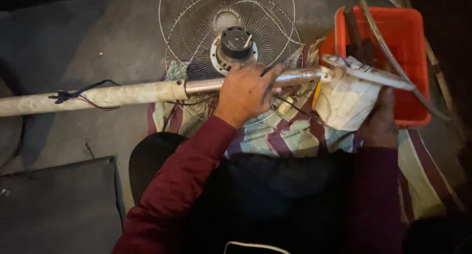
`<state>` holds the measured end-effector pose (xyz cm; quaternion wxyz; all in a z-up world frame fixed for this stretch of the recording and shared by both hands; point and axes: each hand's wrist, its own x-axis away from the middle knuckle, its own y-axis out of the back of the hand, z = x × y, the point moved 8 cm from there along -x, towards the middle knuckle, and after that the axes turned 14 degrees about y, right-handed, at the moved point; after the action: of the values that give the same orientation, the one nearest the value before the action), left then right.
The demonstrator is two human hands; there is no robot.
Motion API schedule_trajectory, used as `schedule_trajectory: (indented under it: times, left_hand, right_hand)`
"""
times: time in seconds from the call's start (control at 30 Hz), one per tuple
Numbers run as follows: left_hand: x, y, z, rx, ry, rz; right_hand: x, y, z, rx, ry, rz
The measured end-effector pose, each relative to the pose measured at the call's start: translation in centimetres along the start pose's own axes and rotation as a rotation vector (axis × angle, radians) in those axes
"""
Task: The person sits on a mat and works on a disassembled standing fan. They repeatedly attach and detach a white plastic housing to the fan's metal shaft, using a flat metal bar to tap the housing into place. The person also handles wires near the motor and adjusts the housing multiple times.
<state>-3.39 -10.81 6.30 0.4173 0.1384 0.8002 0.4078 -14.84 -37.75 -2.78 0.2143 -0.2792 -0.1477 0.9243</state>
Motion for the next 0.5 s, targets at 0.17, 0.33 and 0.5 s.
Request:
schedule_trajectory:
  times: [0.17,0.33,0.5]
  left_hand:
    - [1.8,-0.2,-1.2,0.036,-0.009,0.057]
    - [2.6,0.2,-1.9,0.025,-0.022,0.049]
    - [2.4,0.6,-2.6,0.063,-0.014,0.140]
  right_hand:
    - [1.1,4.9,1.9,0.270,0.068,-0.075]
    - [1.8,4.9,2.0,0.083,-0.012,0.125]
    - [1.0,7.6,0.3,0.015,-0.080,0.036]
